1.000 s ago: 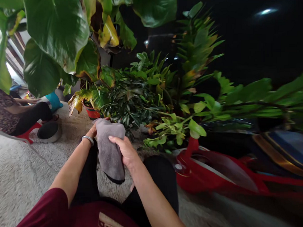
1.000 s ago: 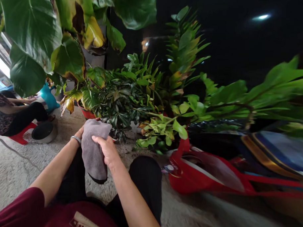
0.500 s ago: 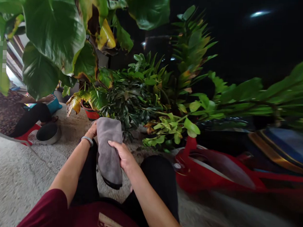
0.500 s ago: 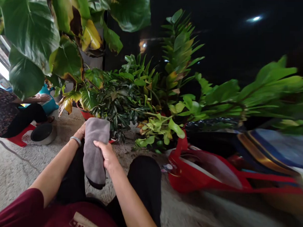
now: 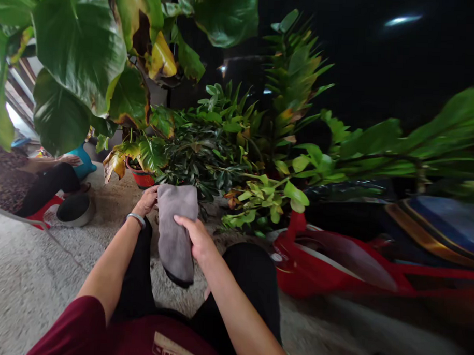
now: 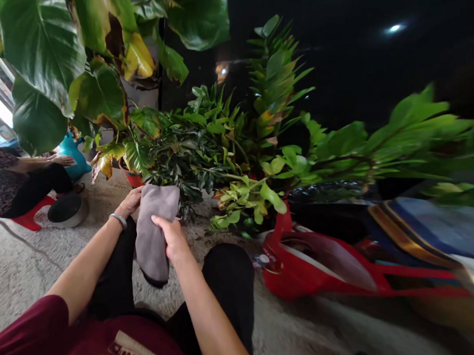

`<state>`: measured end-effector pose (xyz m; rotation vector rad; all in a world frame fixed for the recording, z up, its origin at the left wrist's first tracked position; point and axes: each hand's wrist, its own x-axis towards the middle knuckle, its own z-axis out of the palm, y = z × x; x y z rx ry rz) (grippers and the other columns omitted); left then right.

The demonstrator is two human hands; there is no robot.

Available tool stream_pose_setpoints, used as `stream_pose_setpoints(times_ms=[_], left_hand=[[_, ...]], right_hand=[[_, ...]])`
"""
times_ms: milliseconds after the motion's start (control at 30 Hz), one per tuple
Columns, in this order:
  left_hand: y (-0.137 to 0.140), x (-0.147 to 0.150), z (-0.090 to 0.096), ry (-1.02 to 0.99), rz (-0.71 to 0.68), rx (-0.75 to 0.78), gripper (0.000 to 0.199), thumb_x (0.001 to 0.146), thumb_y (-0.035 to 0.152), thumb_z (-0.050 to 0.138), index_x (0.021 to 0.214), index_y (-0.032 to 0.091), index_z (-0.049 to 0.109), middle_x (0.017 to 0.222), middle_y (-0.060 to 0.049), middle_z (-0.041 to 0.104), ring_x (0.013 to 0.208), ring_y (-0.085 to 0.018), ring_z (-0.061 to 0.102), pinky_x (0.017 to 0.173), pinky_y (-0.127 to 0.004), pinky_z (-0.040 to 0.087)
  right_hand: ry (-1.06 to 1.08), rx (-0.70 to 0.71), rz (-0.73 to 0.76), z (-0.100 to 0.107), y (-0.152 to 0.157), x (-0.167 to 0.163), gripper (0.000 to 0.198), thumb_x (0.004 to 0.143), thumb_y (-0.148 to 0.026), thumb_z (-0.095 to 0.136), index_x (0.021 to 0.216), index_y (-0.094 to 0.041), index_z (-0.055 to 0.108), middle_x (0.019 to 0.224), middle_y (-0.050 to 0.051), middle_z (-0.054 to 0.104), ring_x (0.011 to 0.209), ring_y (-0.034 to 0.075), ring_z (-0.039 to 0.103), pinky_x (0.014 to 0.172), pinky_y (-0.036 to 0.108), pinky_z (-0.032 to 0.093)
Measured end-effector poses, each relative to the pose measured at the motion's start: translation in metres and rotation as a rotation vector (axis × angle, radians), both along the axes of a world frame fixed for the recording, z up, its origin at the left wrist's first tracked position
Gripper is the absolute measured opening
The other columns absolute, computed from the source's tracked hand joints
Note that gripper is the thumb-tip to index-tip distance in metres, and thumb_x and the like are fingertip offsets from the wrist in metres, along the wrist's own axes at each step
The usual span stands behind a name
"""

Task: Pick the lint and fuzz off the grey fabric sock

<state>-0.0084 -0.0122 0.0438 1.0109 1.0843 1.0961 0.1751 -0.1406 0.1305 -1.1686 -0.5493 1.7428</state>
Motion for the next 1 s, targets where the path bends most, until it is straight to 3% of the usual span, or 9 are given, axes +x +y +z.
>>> stream_pose_setpoints(times_ms=[133,300,433,567,667,767,867,933,1000], left_hand=[[0.003,-0.002,0.0,-0.074,0.011,-0.036,0.055,0.064,0.017,0.077,0.119,0.014,0.075,0.098,-0.009,0.077,0.087,-0.019,0.067,0.079,-0.028,0.05],[0.0,0.0,0.003,-0.086,-0.024,-0.007,0.054,0.062,0.017,0.076,0.117,0.015,0.075,0.116,-0.012,0.074,0.09,-0.018,0.066,0.077,-0.028,0.052],[-0.001,0.002,0.004,-0.08,-0.021,-0.02,0.058,0.062,0.017,0.077,0.12,0.014,0.073,0.116,-0.014,0.073,0.091,-0.018,0.066,0.078,-0.029,0.052],[0.0,0.0,0.001,-0.056,0.001,-0.035,0.056,0.064,0.017,0.077,0.12,0.015,0.075,0.114,-0.012,0.074,0.09,-0.018,0.066,0.077,-0.028,0.052],[0.0,-0.001,0.0,-0.06,0.013,-0.04,0.054,0.065,0.016,0.077,0.119,0.015,0.075,0.123,-0.014,0.072,0.096,-0.021,0.066,0.079,-0.03,0.053],[0.0,0.0,0.0,-0.068,0.007,-0.044,0.053,0.065,0.015,0.076,0.118,0.015,0.076,0.121,-0.014,0.072,0.096,-0.021,0.067,0.079,-0.031,0.053],[0.0,0.002,0.002,-0.095,0.024,-0.048,0.048,0.064,0.015,0.077,0.112,0.014,0.076,0.107,-0.012,0.074,0.096,-0.021,0.067,0.079,-0.03,0.053],[-0.001,0.004,0.002,-0.1,0.05,-0.044,0.042,0.062,0.013,0.076,0.104,0.014,0.076,0.099,-0.011,0.073,0.096,-0.021,0.066,0.08,-0.03,0.053],[-0.001,0.006,0.001,-0.092,0.06,-0.031,0.033,0.059,0.012,0.075,0.093,0.014,0.075,0.095,-0.009,0.072,0.095,-0.021,0.065,0.081,-0.031,0.054]], right_hand=[[0.012,0.056,0.03,0.027,-0.035,0.03,0.033,0.05,-0.034,0.088,0.076,-0.018,0.074,0.062,0.004,0.074,0.053,0.025,0.069,0.056,0.038,0.058],[0.065,0.284,-0.279,0.071,0.006,0.049,0.037,0.051,-0.031,0.085,0.085,-0.02,0.074,0.076,0.003,0.078,0.07,0.027,0.074,0.068,0.039,0.062],[0.081,0.169,-0.273,0.043,0.026,0.035,0.029,0.052,-0.029,0.082,0.079,-0.02,0.073,0.07,0.004,0.076,0.067,0.026,0.073,0.068,0.039,0.062],[0.009,-0.024,-0.006,0.0,-0.02,0.022,0.029,0.05,-0.032,0.086,0.073,-0.018,0.073,0.061,0.005,0.073,0.054,0.025,0.069,0.055,0.037,0.058],[-0.01,-0.002,0.075,0.003,-0.05,0.034,0.033,0.052,-0.036,0.089,0.074,-0.017,0.074,0.062,0.006,0.074,0.053,0.025,0.069,0.053,0.035,0.056],[-0.029,0.181,-0.128,0.032,-0.037,0.06,0.036,0.055,-0.036,0.089,0.084,-0.018,0.076,0.072,0.006,0.078,0.062,0.026,0.073,0.06,0.036,0.059],[-0.017,0.379,-0.457,0.053,0.008,0.078,0.038,0.056,-0.031,0.085,0.091,-0.021,0.074,0.082,0.004,0.079,0.077,0.027,0.076,0.072,0.039,0.063],[0.029,0.345,-0.53,0.049,0.034,0.079,0.034,0.055,-0.029,0.083,0.086,-0.022,0.073,0.077,0.002,0.078,0.08,0.028,0.076,0.076,0.041,0.064],[0.052,0.199,-0.477,0.032,0.04,0.071,0.027,0.053,-0.029,0.081,0.078,-0.023,0.071,0.067,0.002,0.075,0.076,0.029,0.076,0.073,0.043,0.065]])
